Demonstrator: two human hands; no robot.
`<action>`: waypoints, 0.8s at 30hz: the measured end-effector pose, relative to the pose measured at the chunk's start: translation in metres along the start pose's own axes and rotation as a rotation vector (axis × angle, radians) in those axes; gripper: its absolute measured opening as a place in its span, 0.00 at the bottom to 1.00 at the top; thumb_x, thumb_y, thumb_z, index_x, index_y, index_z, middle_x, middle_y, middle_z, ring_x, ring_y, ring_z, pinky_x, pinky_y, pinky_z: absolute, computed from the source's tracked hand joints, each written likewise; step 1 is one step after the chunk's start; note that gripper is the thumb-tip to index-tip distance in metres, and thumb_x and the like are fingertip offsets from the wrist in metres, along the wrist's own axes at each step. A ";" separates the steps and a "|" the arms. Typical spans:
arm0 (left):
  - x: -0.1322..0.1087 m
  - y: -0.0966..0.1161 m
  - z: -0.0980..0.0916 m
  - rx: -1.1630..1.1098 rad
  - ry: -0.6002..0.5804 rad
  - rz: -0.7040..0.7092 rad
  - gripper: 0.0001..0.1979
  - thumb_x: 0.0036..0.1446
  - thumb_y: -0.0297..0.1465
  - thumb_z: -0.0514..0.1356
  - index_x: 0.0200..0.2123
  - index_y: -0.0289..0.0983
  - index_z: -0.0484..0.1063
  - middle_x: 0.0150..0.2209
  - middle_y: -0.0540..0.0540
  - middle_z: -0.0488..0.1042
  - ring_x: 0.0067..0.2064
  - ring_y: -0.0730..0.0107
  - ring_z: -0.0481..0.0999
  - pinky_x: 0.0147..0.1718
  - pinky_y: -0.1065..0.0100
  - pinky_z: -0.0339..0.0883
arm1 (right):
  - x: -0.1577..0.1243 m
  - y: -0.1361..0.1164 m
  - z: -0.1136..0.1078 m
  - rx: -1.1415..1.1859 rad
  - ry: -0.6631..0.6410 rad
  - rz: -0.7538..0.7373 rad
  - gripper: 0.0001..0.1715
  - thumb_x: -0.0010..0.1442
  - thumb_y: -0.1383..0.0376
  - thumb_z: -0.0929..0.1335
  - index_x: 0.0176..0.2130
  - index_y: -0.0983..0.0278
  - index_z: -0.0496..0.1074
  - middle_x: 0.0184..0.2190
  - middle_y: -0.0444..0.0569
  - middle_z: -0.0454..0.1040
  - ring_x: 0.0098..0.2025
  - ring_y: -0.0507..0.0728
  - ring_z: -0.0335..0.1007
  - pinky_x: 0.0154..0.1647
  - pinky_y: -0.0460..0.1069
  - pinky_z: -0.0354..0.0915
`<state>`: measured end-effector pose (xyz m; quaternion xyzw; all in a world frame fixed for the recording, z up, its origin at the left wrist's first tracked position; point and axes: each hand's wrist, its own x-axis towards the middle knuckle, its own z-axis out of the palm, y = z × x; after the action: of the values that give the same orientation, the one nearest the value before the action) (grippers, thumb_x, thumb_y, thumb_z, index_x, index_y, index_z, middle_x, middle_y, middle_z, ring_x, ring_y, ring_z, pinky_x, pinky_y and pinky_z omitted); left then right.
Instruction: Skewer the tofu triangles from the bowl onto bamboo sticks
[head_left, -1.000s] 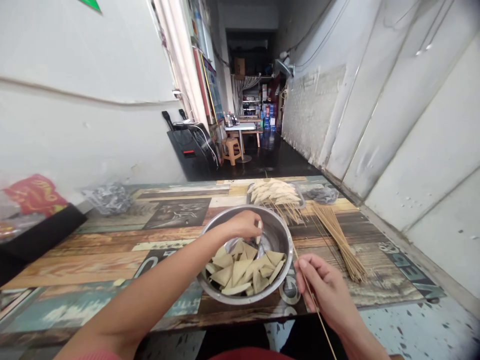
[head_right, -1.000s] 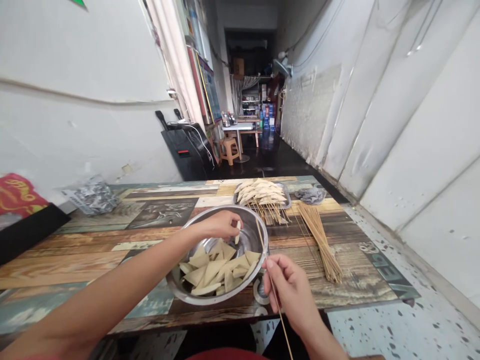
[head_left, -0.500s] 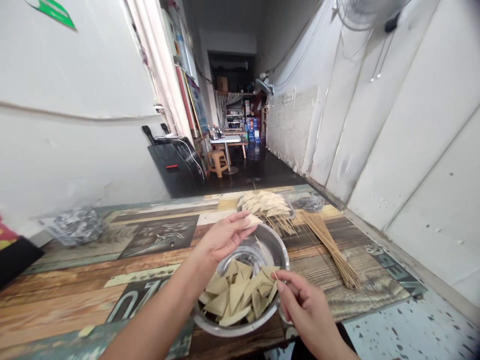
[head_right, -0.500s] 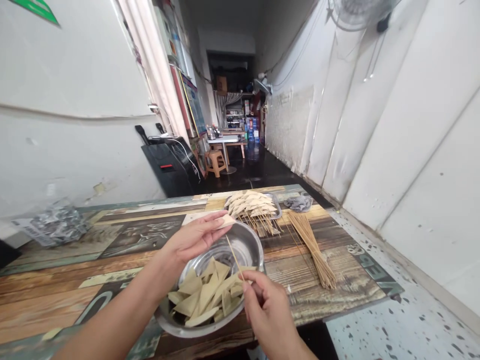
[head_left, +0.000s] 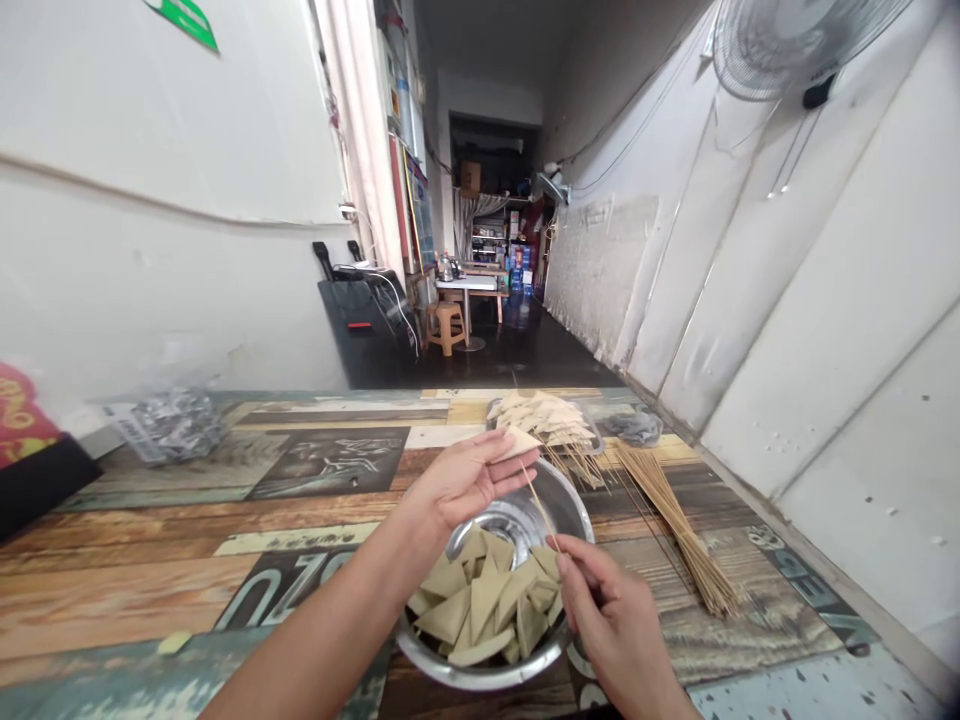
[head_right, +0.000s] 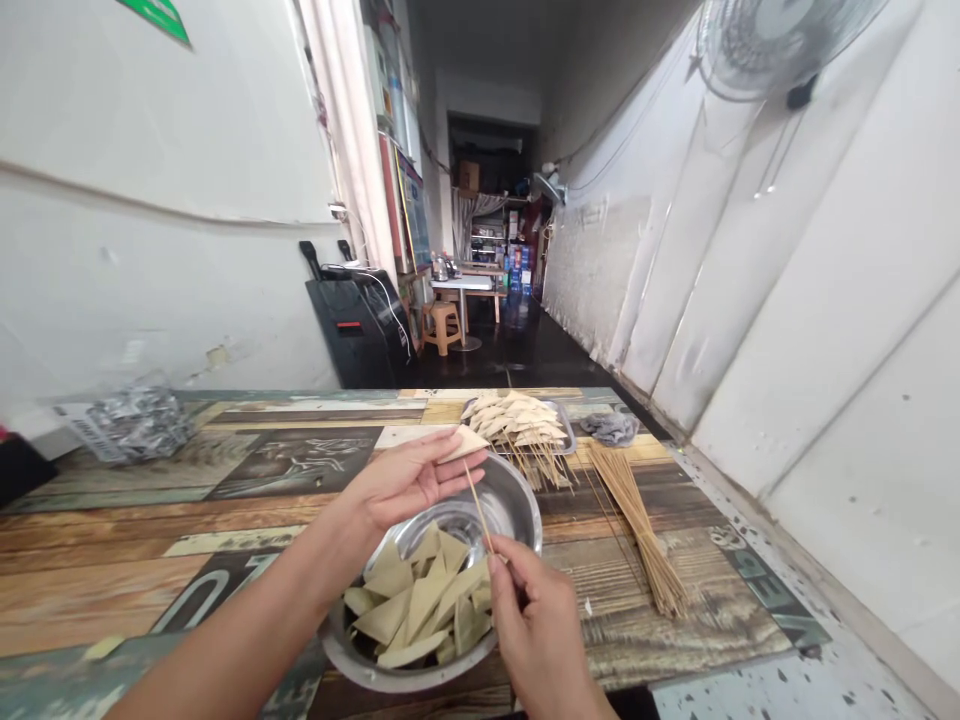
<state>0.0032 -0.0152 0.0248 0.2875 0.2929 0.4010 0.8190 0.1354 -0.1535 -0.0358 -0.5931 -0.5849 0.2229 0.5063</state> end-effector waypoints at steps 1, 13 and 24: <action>0.000 0.000 0.000 0.005 0.000 -0.007 0.09 0.50 0.22 0.59 0.36 0.34 0.65 0.38 0.39 0.75 0.44 0.57 0.74 0.44 0.53 0.67 | 0.000 0.000 0.000 -0.006 -0.003 0.000 0.16 0.58 0.58 0.63 0.42 0.62 0.73 0.15 0.42 0.64 0.16 0.51 0.60 0.18 0.44 0.60; -0.003 -0.003 0.006 -0.033 0.059 0.044 0.06 0.50 0.20 0.58 0.34 0.30 0.67 0.37 0.37 0.75 0.44 0.55 0.74 0.45 0.57 0.69 | 0.006 -0.003 -0.002 -0.051 0.029 -0.050 0.16 0.59 0.61 0.62 0.43 0.63 0.74 0.17 0.44 0.66 0.19 0.52 0.63 0.29 0.47 0.66; -0.004 -0.002 0.007 -0.039 0.035 0.038 0.05 0.50 0.19 0.58 0.32 0.30 0.67 0.36 0.36 0.75 0.44 0.54 0.74 0.44 0.56 0.69 | 0.007 -0.005 -0.002 -0.060 0.056 -0.067 0.19 0.59 0.59 0.62 0.40 0.68 0.75 0.15 0.45 0.65 0.16 0.52 0.59 0.18 0.44 0.60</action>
<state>0.0070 -0.0218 0.0287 0.2702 0.2937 0.4272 0.8113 0.1360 -0.1485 -0.0281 -0.5944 -0.5963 0.1714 0.5116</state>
